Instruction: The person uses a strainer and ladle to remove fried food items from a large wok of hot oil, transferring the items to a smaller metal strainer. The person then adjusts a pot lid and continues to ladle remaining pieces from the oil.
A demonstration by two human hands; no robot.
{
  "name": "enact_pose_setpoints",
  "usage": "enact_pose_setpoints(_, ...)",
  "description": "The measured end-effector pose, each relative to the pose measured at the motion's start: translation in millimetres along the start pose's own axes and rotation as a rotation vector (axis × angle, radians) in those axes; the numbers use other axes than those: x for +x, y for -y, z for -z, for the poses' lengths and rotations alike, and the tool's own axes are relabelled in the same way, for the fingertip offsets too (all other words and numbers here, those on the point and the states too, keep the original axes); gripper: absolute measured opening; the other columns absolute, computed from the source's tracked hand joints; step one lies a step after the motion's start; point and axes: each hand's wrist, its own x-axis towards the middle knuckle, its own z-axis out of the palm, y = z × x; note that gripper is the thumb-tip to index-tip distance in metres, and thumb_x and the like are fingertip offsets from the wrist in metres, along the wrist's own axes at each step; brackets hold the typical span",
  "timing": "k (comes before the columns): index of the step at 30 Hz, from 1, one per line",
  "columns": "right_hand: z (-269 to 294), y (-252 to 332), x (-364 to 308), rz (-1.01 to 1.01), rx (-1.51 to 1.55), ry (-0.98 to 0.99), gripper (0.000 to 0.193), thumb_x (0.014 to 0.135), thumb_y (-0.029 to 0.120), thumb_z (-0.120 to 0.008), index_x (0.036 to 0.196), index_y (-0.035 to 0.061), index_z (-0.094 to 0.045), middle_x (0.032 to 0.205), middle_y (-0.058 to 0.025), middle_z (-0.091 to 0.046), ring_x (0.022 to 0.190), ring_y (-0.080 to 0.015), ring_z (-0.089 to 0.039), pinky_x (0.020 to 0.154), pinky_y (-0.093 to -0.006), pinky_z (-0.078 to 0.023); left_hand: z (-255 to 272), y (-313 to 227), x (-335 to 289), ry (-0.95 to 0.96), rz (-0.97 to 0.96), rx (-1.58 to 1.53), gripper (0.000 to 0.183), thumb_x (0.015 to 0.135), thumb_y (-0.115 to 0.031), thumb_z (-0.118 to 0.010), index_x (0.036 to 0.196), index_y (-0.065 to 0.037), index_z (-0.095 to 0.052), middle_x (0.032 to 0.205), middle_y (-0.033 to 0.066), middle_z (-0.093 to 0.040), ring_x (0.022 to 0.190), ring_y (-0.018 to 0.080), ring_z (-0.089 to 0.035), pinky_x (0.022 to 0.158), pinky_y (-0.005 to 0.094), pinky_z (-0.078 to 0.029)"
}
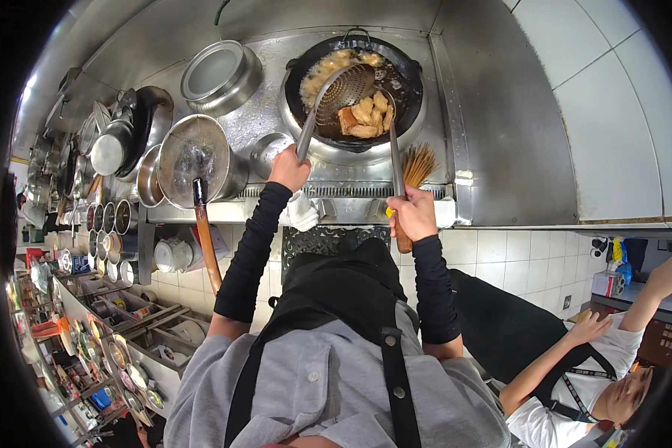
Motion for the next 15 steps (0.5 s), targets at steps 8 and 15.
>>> enact_pose_setpoints(8, -9, -33, 22, 0.150, -0.212, -0.194, 0.004, 0.079, -0.001, -0.057, 0.081, -0.0041, -0.059, 0.055, -0.0082, -0.054, 0.039, -0.0186, -0.057, 0.033, -0.0360, -0.046, -17, -17, 15, 0.002, -0.008, 0.180, 0.037, 0.074, -0.009, -0.066, 0.102, 0.013, -0.055, 0.084, 0.0337, -0.067, 0.084, 0.0479, -0.068, 0.079, 0.0517, -0.056)
enact_pose_setpoints(15, -4, -43, 22, 0.182, -0.127, -0.267, 0.005, 0.081, -0.002, -0.057, 0.084, -0.0047, -0.059, 0.057, -0.0088, -0.057, 0.040, -0.0182, -0.059, 0.033, -0.0355, -0.046, -26, -17, 25, -0.004, -0.050, 0.434, 0.063, 0.074, -0.015, -0.075, 0.122, 0.014, -0.047, 0.097, 0.0299, -0.066, 0.080, 0.0424, -0.071, 0.075, 0.0474, -0.060)
